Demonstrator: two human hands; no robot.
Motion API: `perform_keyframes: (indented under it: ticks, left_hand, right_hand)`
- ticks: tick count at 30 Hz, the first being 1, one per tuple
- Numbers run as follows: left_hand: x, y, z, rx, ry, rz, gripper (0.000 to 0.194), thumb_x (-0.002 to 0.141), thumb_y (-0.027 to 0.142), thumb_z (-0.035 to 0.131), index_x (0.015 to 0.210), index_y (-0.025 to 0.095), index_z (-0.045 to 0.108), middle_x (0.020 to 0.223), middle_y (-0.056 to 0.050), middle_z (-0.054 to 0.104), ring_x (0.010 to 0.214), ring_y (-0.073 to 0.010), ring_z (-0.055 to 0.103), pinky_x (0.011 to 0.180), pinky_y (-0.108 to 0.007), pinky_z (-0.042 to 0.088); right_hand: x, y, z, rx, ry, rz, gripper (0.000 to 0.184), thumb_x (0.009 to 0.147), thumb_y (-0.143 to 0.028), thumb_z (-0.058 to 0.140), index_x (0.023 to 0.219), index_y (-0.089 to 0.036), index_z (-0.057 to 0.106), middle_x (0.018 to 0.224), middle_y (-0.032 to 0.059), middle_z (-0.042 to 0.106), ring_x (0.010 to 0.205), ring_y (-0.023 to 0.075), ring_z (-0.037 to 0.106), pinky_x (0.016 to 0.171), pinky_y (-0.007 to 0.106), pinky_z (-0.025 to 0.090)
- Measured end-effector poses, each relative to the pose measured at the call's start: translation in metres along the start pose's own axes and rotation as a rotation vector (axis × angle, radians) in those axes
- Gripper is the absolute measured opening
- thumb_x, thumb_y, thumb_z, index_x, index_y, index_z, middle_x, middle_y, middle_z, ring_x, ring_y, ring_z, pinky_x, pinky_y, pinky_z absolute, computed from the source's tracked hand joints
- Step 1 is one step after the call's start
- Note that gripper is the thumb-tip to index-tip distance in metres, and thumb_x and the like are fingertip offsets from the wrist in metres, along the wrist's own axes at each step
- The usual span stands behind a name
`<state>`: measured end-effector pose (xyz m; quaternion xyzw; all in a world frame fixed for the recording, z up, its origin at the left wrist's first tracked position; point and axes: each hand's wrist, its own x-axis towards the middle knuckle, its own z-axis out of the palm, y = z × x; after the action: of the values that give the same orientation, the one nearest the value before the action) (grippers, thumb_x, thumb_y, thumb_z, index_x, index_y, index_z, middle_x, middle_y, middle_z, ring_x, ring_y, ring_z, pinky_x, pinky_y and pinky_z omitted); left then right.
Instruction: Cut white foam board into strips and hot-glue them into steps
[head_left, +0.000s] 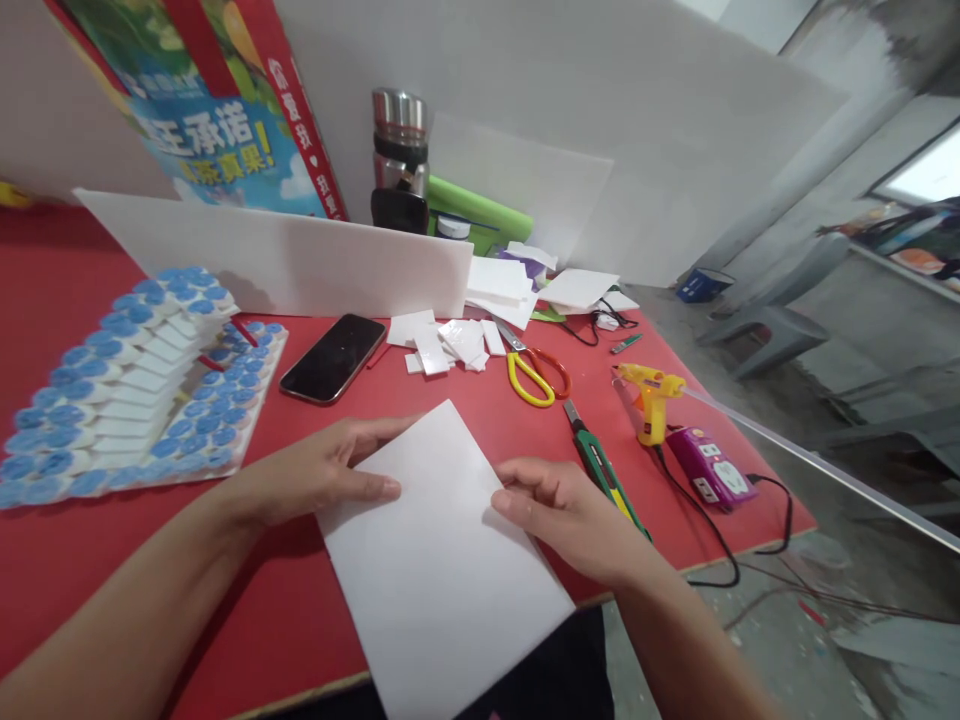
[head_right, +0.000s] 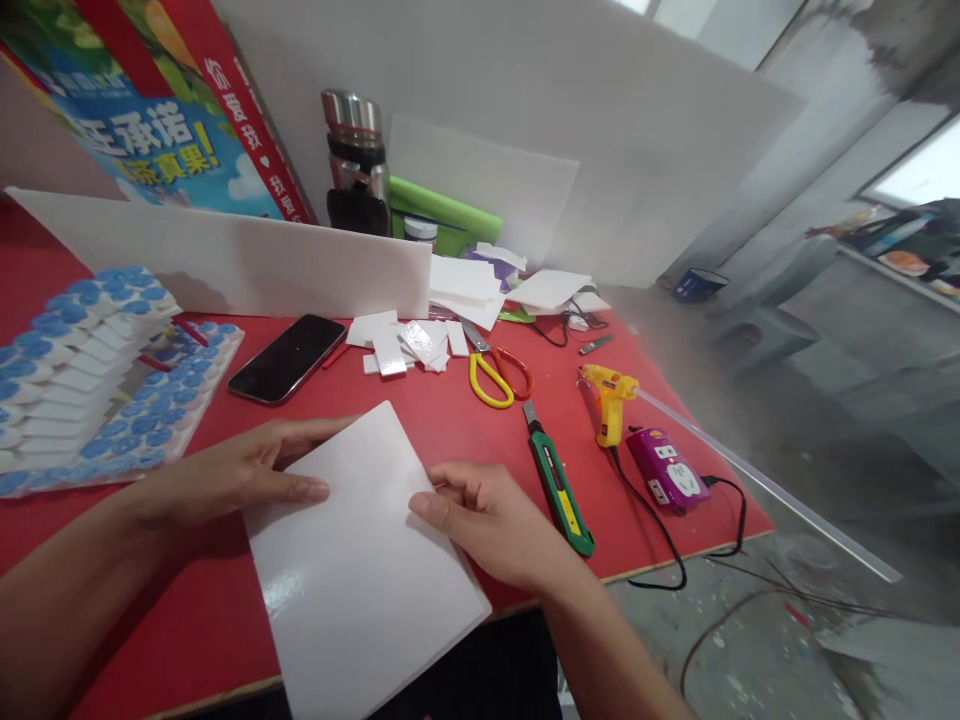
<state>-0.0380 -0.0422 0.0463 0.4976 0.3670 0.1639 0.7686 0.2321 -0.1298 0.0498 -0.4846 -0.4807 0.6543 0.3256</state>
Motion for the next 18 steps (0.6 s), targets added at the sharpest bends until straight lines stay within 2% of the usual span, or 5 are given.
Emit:
perform_keyframes:
  ticks: [3,5,8,11,18]
  left_hand:
    - [0.002,-0.002,-0.002,0.036,0.015,0.006,0.068,0.068,0.033,0.092,0.134,0.035,0.075,0.127,-0.012,0.078,0.100,-0.0384,0.079,0.070,-0.039,0.064]
    - [0.005,-0.004,-0.004,-0.001,0.108,0.038,0.066,0.069,0.036,0.093,0.132,0.033,0.076,0.122,-0.012,0.080,0.093,-0.0345,0.080,0.068,-0.037,0.064]
    - [0.006,-0.005,-0.005,-0.219,0.254,0.164,0.069,0.074,0.059,0.087,0.134,0.028,0.075,0.091,-0.011,0.082,0.067,-0.0259,0.076,0.055,-0.033,0.060]
    - [0.007,-0.003,0.002,-0.330,0.253,0.310,0.079,0.073,0.078,0.077,0.131,0.024,0.076,0.075,-0.007,0.076,0.057,-0.0212,0.067,0.046,-0.030,0.054]
    - [0.010,-0.002,0.028,-0.443,0.399,0.423,0.041,0.083,0.051,0.083,0.117,0.028,0.081,0.102,-0.006,0.080,0.078,-0.0195,0.072,0.069,-0.031,0.060]
  right_hand:
    - [0.004,0.004,0.003,0.074,0.091,0.055,0.032,0.084,-0.052,0.082,0.091,-0.021,0.078,0.078,-0.0001,0.075,0.065,0.0140,0.063,0.059,0.024,0.046]
    - [0.010,0.007,0.000,0.156,0.161,0.081,0.035,0.079,-0.052,0.086,0.086,-0.019,0.078,0.072,0.0001,0.074,0.059,0.0127,0.061,0.056,0.023,0.044]
    - [0.017,0.012,-0.010,0.348,0.262,0.107,0.034,0.069,-0.046,0.094,0.080,-0.017,0.079,0.069,0.0018,0.076,0.058,0.0136,0.064,0.057,0.024,0.048]
    - [0.022,0.015,-0.020,0.508,0.276,0.176,0.031,0.062,-0.036,0.098,0.077,-0.015,0.080,0.073,0.0048,0.080,0.061,0.0152,0.069,0.062,0.026,0.053]
    - [0.023,0.018,-0.020,0.580,0.186,0.231,0.023,0.067,-0.029,0.097,0.078,-0.015,0.082,0.075,0.0050,0.081,0.062,0.0156,0.071,0.063,0.026,0.057]
